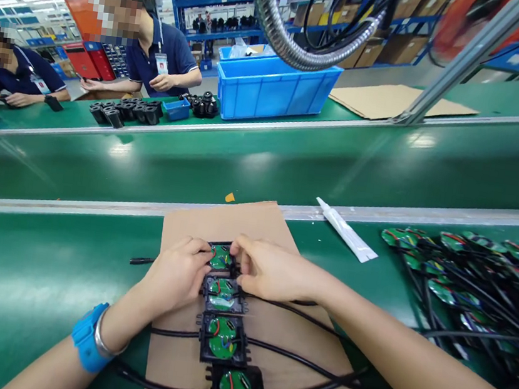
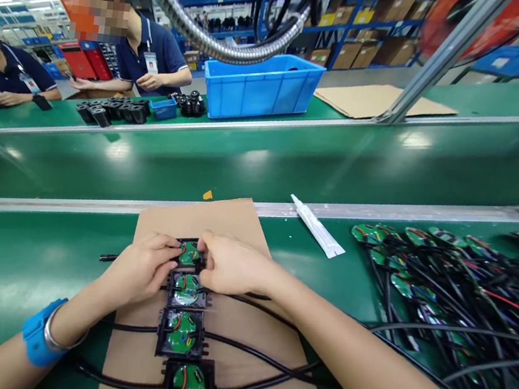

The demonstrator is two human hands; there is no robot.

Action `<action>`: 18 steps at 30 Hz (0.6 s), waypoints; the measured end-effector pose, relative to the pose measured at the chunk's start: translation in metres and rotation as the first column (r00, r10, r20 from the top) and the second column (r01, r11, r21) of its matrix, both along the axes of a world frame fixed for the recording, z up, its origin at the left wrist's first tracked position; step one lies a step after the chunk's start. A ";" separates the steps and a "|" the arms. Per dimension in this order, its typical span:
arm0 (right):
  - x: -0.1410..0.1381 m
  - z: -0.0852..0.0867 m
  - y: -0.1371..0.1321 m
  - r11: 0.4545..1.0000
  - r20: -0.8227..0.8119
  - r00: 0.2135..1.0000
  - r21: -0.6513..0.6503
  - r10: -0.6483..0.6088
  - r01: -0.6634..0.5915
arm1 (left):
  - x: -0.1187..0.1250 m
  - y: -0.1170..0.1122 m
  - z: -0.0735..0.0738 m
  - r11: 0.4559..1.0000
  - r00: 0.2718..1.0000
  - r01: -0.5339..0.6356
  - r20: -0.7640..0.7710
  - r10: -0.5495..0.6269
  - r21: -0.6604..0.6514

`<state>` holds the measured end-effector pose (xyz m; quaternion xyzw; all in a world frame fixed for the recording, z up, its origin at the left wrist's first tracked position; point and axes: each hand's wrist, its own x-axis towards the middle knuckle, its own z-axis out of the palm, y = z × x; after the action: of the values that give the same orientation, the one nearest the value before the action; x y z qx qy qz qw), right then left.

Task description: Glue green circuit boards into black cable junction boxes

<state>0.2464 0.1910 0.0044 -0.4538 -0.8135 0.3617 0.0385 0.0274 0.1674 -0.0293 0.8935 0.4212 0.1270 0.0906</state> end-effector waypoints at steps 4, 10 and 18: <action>0.000 0.002 -0.004 0.997 0.071 0.996 0.060 -0.044 0.040 | 0.001 0.003 -0.005 0.994 0.994 0.100 0.050 -0.098 -0.037; -0.001 -0.001 0.003 0.997 0.095 0.995 -0.063 -0.034 0.040 | 0.002 0.004 -0.013 0.992 0.993 0.114 0.018 -0.113 -0.050; 0.007 -0.027 0.004 0.950 -0.007 0.996 0.299 0.092 -0.086 | 0.004 0.006 -0.013 0.990 0.994 0.107 0.000 -0.107 -0.089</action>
<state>0.2536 0.1948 -0.0222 -0.4018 -0.8780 0.2408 0.0986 0.0314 0.1731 -0.0422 0.9102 0.3780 0.1008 0.1361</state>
